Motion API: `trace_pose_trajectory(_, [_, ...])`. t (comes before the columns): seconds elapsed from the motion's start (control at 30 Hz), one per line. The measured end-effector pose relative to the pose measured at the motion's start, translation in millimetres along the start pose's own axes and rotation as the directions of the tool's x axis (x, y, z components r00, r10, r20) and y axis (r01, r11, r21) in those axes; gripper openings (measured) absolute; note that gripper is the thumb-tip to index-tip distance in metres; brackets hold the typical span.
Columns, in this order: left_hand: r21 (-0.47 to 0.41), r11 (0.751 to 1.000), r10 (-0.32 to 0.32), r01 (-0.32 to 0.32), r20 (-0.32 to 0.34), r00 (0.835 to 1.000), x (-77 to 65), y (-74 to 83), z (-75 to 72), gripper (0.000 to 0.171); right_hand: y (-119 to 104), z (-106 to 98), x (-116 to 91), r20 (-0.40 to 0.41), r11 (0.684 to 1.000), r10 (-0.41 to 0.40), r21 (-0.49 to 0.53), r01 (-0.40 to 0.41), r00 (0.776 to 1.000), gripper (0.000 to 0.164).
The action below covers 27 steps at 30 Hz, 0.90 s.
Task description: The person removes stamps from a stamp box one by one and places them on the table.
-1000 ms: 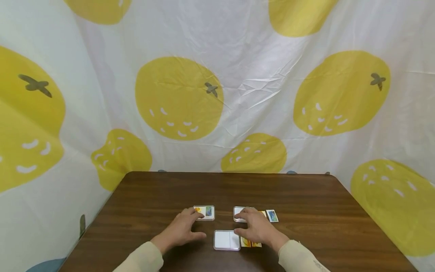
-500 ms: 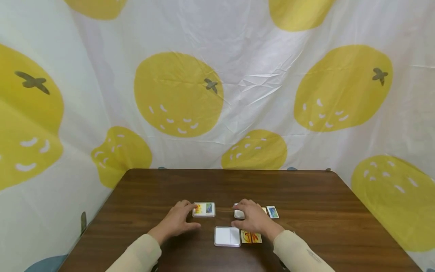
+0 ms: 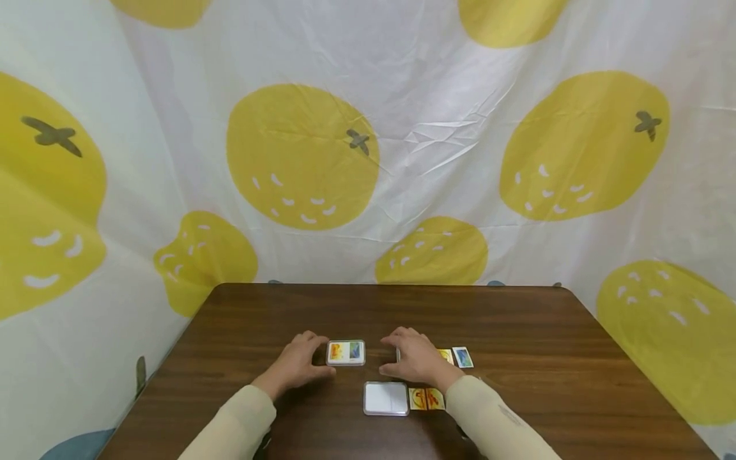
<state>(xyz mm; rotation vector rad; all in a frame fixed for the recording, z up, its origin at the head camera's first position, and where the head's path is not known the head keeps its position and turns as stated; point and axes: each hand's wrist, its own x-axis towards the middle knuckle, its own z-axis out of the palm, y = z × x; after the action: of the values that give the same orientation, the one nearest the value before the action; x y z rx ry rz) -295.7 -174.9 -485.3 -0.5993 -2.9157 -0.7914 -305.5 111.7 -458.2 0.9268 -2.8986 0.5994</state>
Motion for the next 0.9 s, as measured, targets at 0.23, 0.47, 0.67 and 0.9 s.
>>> trace_pose_trajectory(0.23, [0.028, 0.999, -0.023, 0.022, 0.023, 0.999, 6.7, -1.7, -2.4, 0.071, -6.0, 4.2, 15.0, 0.024, 1.0, -0.009, 0.0, 0.009, 1.0, 0.059])
trace_pose_trajectory(0.47, [0.044, 0.999, -0.025, 0.023, 0.04, 0.999, 14.4, -0.2, -3.4, 0.074, -6.4, 8.7, 29.4, 0.037, 1.0, -0.012, -0.02, 0.012, 0.999, 0.06])
trace_pose_trajectory(0.67, [0.037, 0.999, -0.028, 0.026, 0.048, 0.998, 19.3, -0.7, -4.2, 0.073, -9.3, 12.6, 38.1, 0.057, 1.0, 0.0, -0.03, 0.001, 0.998, 0.061])
trace_pose_trajectory(0.9, [0.041, 0.999, -0.015, 0.012, 0.062, 0.998, 24.6, -2.3, -0.9, 0.073, -10.1, 15.1, 43.2, 0.087, 0.999, 0.039, -0.014, -0.037, 0.995, 0.063])
